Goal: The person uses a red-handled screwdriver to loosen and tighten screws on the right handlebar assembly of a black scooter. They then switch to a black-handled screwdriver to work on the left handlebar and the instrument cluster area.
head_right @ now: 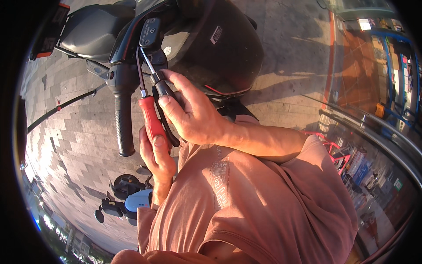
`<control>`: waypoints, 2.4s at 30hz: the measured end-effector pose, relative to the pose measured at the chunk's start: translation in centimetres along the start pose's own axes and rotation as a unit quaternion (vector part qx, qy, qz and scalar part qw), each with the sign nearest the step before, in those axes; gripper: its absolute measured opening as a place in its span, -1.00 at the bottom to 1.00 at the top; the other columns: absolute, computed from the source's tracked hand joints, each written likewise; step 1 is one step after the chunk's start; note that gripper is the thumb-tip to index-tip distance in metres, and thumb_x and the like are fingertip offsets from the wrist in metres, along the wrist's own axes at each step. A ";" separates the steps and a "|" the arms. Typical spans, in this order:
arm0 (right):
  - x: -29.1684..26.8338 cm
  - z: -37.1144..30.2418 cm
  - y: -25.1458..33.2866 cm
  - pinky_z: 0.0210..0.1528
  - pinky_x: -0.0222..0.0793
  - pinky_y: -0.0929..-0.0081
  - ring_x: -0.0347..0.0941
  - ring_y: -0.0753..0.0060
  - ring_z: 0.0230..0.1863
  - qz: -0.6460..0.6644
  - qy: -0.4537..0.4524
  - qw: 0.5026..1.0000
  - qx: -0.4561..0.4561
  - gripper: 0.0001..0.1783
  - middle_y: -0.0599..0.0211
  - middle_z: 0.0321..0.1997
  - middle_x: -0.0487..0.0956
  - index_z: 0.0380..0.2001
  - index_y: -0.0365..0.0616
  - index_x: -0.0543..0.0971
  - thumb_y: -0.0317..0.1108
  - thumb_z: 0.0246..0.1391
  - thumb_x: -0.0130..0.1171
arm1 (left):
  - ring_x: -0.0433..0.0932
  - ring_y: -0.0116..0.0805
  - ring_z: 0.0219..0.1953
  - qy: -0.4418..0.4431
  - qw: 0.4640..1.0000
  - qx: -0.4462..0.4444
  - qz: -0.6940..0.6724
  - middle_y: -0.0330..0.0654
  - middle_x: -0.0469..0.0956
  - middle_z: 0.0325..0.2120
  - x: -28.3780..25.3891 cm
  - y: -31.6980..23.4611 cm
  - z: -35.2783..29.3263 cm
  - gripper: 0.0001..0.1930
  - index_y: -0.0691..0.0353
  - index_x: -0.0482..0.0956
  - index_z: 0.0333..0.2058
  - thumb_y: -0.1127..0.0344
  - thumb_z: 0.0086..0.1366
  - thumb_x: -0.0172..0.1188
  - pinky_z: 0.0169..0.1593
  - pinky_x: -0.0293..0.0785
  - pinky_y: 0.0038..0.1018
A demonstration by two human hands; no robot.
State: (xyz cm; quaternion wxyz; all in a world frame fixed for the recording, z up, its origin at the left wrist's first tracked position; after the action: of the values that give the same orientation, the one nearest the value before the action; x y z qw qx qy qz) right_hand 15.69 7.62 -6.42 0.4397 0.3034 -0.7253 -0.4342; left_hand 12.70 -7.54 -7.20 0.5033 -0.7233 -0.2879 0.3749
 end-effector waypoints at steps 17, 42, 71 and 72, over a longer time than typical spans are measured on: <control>0.3 -0.2 0.2 -0.29 0.29 0.65 0.32 0.72 -0.36 -0.012 -0.021 0.999 -0.025 -0.47 0.44 -0.36 0.43 0.33 -0.24 0.16 -0.44 0.35 -0.03 | 0.45 -0.42 -0.41 -0.006 1.000 -0.004 -0.027 -0.17 0.52 -0.42 0.2 0.1 -0.2 -0.40 0.46 0.37 0.05 -0.06 0.38 0.08 -0.29 0.40 -0.49; -0.6 0.7 -1.3 -0.48 0.38 0.61 0.38 0.59 -0.58 0.133 -0.009 0.989 0.064 -0.44 0.29 -0.40 0.49 0.32 -0.28 0.18 -0.45 0.30 0.01 | 0.32 -0.53 -0.47 0.005 1.000 0.008 -0.021 -0.27 0.43 -0.47 0.3 0.1 0.3 -0.38 0.44 0.36 -0.02 -0.13 0.36 0.05 -0.39 0.23 -0.55; -1.6 1.3 -2.4 -0.49 0.24 0.69 0.29 0.73 -0.51 0.098 -0.114 0.982 0.115 -0.70 0.49 -0.54 0.39 -0.04 -0.25 0.31 -0.27 0.35 0.06 | 0.38 -0.48 -0.43 -0.010 1.000 -0.006 -0.020 -0.23 0.46 -0.45 0.1 0.3 0.0 -0.30 0.48 0.34 0.05 -0.18 0.34 0.07 -0.31 0.33 -0.53; -1.8 1.3 -2.6 -0.49 0.24 0.69 0.29 0.73 -0.52 0.093 -0.121 0.981 0.118 -0.70 0.51 -0.56 0.39 -0.06 -0.25 0.32 -0.26 0.35 0.06 | 0.38 -0.48 -0.43 -0.001 1.000 -0.017 -0.026 -0.23 0.46 -0.46 0.2 0.5 0.0 -0.30 0.48 0.34 0.05 -0.18 0.35 0.07 -0.31 0.33 -0.53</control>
State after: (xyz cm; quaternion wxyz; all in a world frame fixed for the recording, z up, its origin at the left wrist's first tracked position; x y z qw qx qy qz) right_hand 15.41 8.41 -9.71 0.3485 0.2293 -0.8443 -0.3364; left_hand 12.84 -7.58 -7.67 0.5002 -0.7236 -0.3136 0.3575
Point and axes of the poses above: each hand's wrist, its own z-axis towards the middle knuckle, its own x-axis out of the palm, y = z × x, the point moved 9 cm from there along z, towards the middle knuckle
